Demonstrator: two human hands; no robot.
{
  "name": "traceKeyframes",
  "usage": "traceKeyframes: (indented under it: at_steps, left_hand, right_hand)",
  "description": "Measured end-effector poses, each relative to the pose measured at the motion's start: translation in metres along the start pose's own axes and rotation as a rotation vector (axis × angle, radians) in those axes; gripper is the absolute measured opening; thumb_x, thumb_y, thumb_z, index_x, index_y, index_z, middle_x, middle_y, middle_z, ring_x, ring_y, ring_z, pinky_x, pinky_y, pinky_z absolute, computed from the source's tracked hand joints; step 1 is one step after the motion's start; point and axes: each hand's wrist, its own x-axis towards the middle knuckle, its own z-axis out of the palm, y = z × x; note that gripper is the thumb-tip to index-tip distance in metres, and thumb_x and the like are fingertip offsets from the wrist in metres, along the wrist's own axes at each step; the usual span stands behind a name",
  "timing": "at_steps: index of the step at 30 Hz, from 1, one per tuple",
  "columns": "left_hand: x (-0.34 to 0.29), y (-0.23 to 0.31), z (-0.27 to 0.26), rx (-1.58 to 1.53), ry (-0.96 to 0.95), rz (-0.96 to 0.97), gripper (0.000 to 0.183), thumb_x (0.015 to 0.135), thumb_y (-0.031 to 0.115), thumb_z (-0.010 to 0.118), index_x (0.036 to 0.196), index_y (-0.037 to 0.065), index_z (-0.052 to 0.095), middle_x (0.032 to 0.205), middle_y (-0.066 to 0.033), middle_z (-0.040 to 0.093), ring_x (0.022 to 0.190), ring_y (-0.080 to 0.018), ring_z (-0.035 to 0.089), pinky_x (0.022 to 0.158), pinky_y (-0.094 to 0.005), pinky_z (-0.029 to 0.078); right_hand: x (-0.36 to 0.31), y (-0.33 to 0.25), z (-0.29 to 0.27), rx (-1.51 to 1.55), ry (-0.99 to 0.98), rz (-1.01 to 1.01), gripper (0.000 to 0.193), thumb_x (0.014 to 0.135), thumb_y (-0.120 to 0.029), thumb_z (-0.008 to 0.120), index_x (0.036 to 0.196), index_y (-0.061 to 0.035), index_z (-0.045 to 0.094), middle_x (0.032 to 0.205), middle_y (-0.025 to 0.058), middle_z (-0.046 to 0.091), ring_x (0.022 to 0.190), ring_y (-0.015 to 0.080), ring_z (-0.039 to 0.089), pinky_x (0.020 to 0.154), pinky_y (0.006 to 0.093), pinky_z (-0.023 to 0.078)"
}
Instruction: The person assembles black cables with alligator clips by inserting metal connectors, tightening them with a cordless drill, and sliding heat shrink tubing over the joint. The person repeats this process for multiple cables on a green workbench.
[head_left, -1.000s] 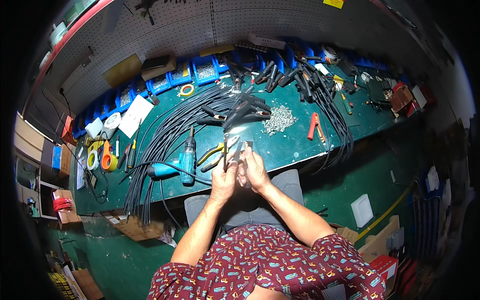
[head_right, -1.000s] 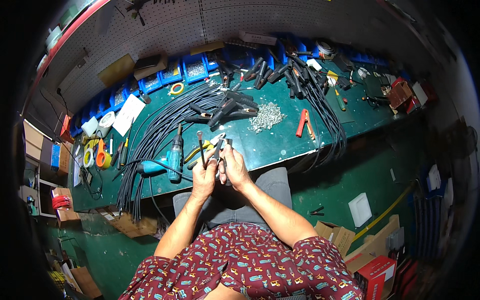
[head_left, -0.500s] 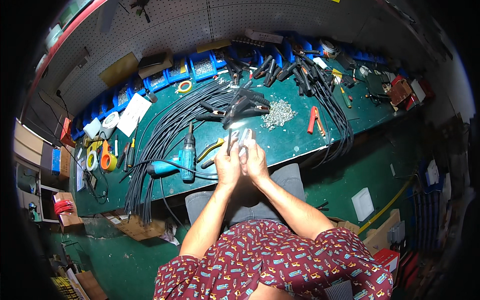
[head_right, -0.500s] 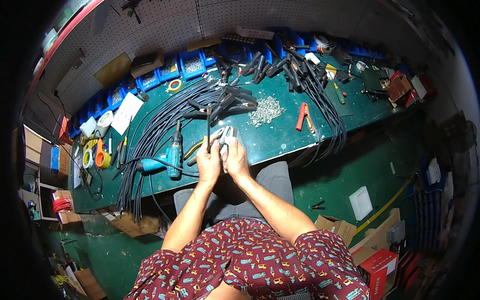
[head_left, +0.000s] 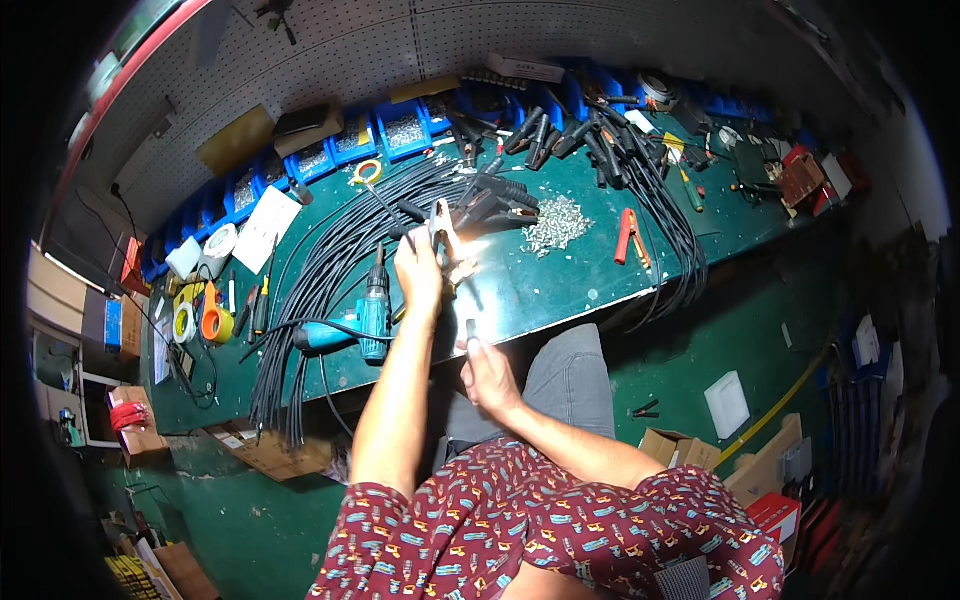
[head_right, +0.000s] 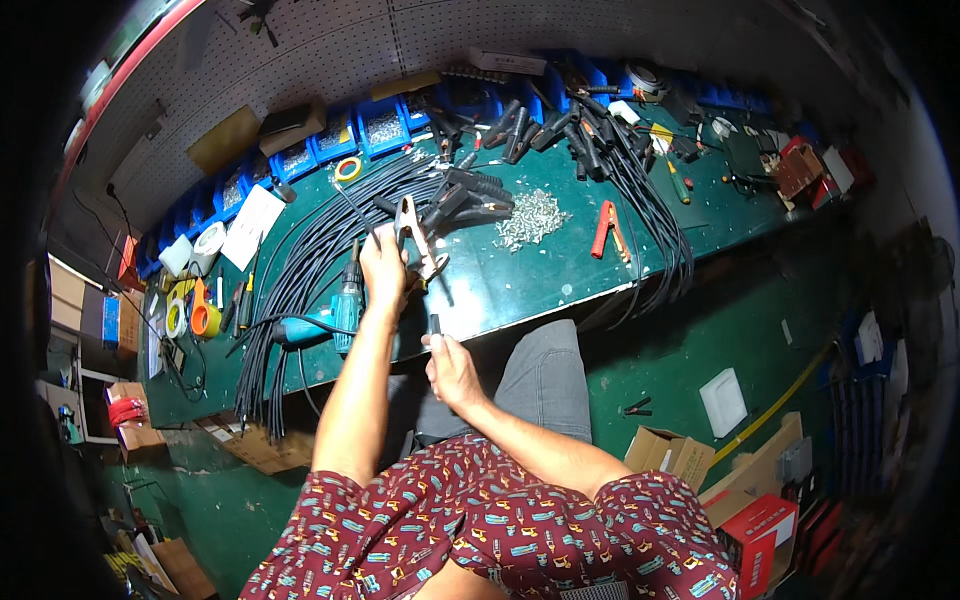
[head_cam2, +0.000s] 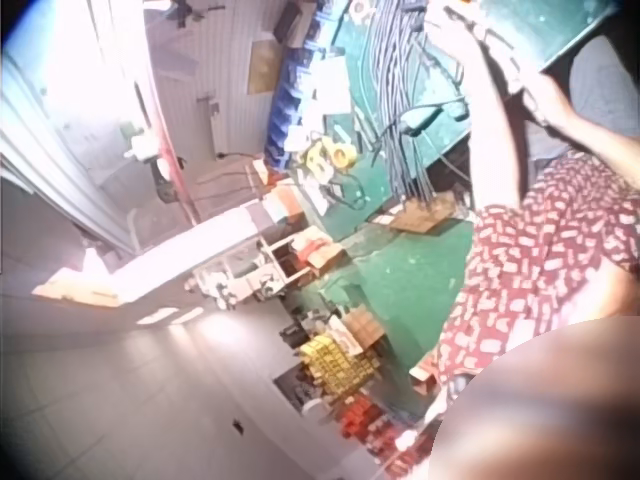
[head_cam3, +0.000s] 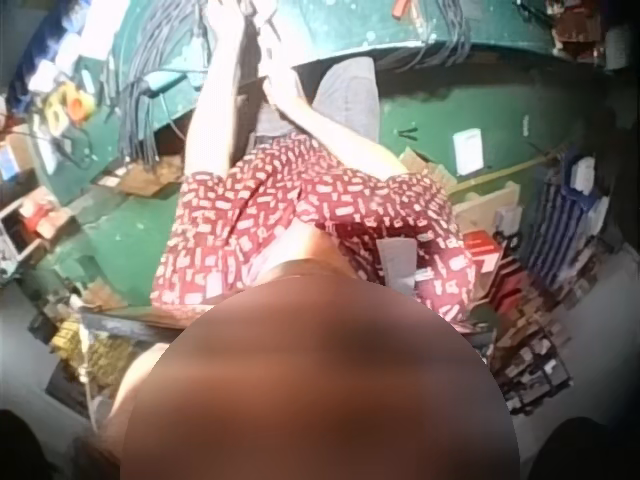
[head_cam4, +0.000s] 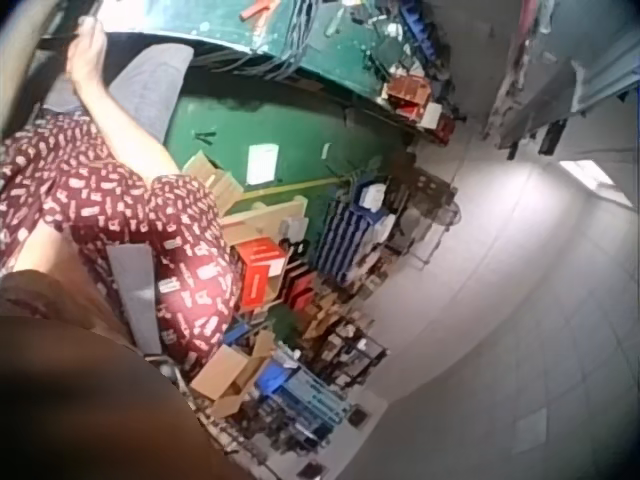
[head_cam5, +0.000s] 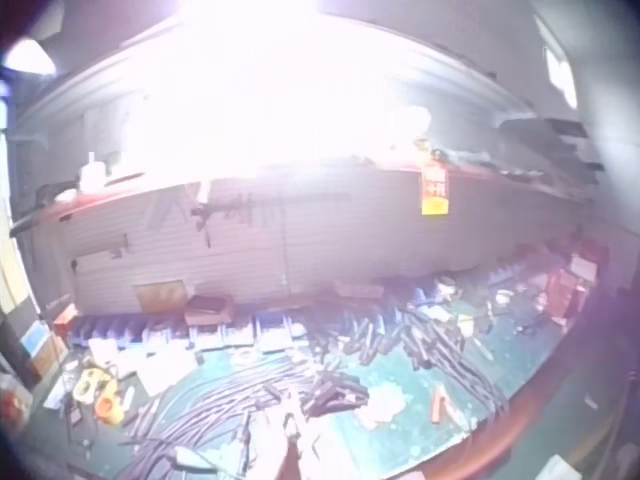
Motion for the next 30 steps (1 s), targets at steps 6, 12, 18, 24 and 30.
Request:
traceKeyframes:
  at_steps: [6,12,18,24,30]
  left_hand:
    - [-0.004,-0.021,0.002,0.132,-0.18,-0.034,0.031,0.107,0.026,0.049,0.115,0.001,0.067,0.085,-0.0035,0.065,0.071,-0.0113,0.06,0.065,-0.0293,0.048]
    - [-0.015,-0.033,0.011,0.452,-0.078,0.259,0.03,0.104,0.023,0.05,0.121,0.003,0.064,0.102,-0.0237,0.071,0.098,-0.0409,0.068,0.086,-0.0455,0.051]
    - [-0.1,0.003,-0.023,0.412,-0.415,0.403,0.023,0.105,0.024,0.053,0.112,0.004,0.06,0.077,-0.0235,0.063,0.075,-0.0455,0.065,0.064,-0.0496,0.048]
    - [-0.135,0.012,-0.043,0.587,-0.594,0.202,0.021,0.105,0.028,0.053,0.109,0.009,0.061,0.075,-0.021,0.065,0.074,-0.0454,0.066,0.062,-0.0516,0.049]
    - [-0.139,0.01,-0.038,0.63,-0.516,0.252,0.017,0.102,0.026,0.06,0.103,0.008,0.062,0.071,-0.0224,0.062,0.072,-0.0462,0.064,0.06,-0.051,0.047]
  right_hand:
    - [0.061,-0.045,-0.065,0.615,0.045,0.009,0.049,0.109,-0.047,0.043,0.131,-0.005,0.054,0.085,0.0048,0.06,0.07,0.0172,0.063,0.066,0.0344,0.056]
    - [0.082,-0.073,-0.104,0.913,0.136,0.061,0.048,0.108,-0.044,0.038,0.124,-0.0039,0.057,0.089,0.0052,0.056,0.079,0.0183,0.055,0.077,0.0389,0.05]
    - [0.088,-0.102,-0.113,1.201,0.114,-0.005,0.046,0.108,-0.04,0.033,0.115,-0.0014,0.058,0.086,0.005,0.051,0.073,0.0172,0.048,0.073,0.0362,0.046]
    - [0.088,-0.118,-0.12,1.345,-0.02,-0.086,0.047,0.109,-0.038,0.03,0.114,0.0005,0.058,0.084,0.0044,0.049,0.071,0.0162,0.046,0.072,0.0338,0.045]
    - [0.087,-0.119,-0.112,1.352,-0.055,-0.092,0.048,0.109,-0.039,0.031,0.114,0.0002,0.058,0.084,0.0041,0.049,0.071,0.0157,0.046,0.072,0.0338,0.045]
